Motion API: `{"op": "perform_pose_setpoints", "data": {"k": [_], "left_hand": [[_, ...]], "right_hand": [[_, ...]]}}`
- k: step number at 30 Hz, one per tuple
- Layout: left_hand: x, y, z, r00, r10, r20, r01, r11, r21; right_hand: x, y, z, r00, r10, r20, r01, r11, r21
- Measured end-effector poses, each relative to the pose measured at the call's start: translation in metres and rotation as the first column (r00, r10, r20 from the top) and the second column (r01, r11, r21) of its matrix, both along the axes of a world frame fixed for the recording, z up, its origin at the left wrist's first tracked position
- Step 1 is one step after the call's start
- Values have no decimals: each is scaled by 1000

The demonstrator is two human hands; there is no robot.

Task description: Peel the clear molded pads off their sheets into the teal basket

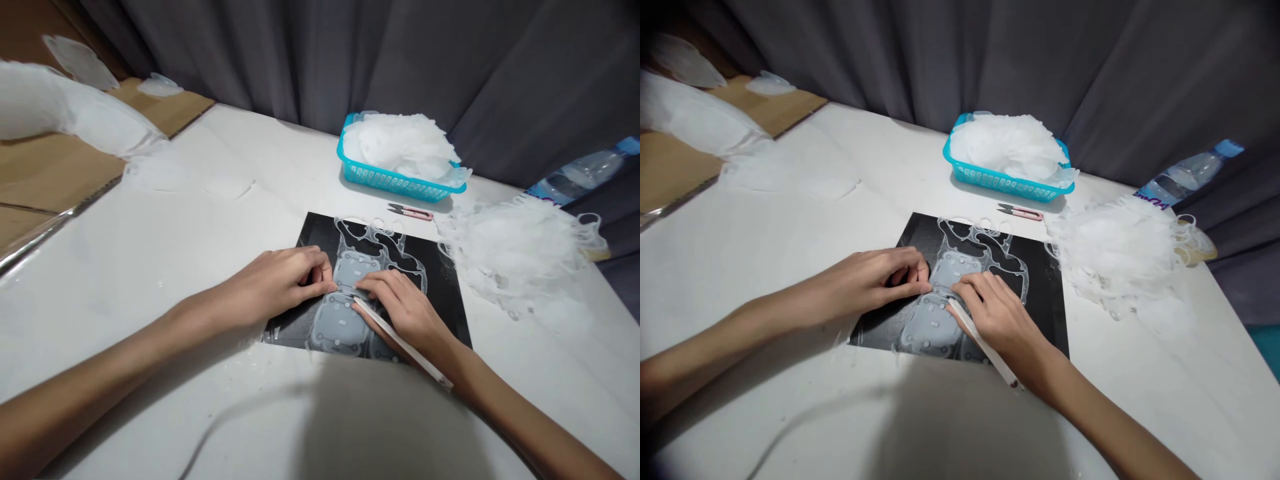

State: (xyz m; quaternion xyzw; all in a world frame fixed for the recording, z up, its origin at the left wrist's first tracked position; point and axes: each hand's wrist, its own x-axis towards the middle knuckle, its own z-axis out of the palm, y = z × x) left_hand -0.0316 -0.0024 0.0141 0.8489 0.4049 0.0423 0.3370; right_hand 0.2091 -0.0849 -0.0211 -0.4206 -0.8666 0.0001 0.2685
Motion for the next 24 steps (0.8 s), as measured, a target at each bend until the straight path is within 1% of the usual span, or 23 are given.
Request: {"op": "perform_pose_setpoints", "data": {"k": [4, 6, 10, 14, 16, 18, 20, 24], "left_hand": [[-2, 0, 2, 1000, 22, 1, -22, 999, -39], [-3, -1, 4, 999, 33, 11, -32, 998, -56], [-4, -1, 1, 995, 64, 74, -50, 982, -180], [8, -8, -6, 973, 142, 183, -109, 978, -179], [17, -14, -7, 940, 214, 265, -156, 962, -222], [23, -19, -7, 899, 295, 323, -203, 936, -289], [27, -23, -7, 873, 339, 350, -230, 920, -317], [27, -25, -6, 862, 349, 367, -254, 925, -281]], "right_hand": [[0, -2, -1, 996, 24, 84, -29, 998, 63], [-1, -2, -1, 995, 28, 91, -37, 994, 99], [-3, -3, 1, 999, 4, 43, -9, 992, 123], [-5, -3, 3, 1000, -31, -6, 31, 988, 150], [-6, -3, 4, 999, -39, -31, 43, 986, 161], [-8, -4, 5, 998, -41, -52, 49, 987, 156], [-8, -5, 4, 996, -49, -69, 58, 989, 137], [-9, -7, 1, 994, -77, -76, 84, 993, 86]]}}
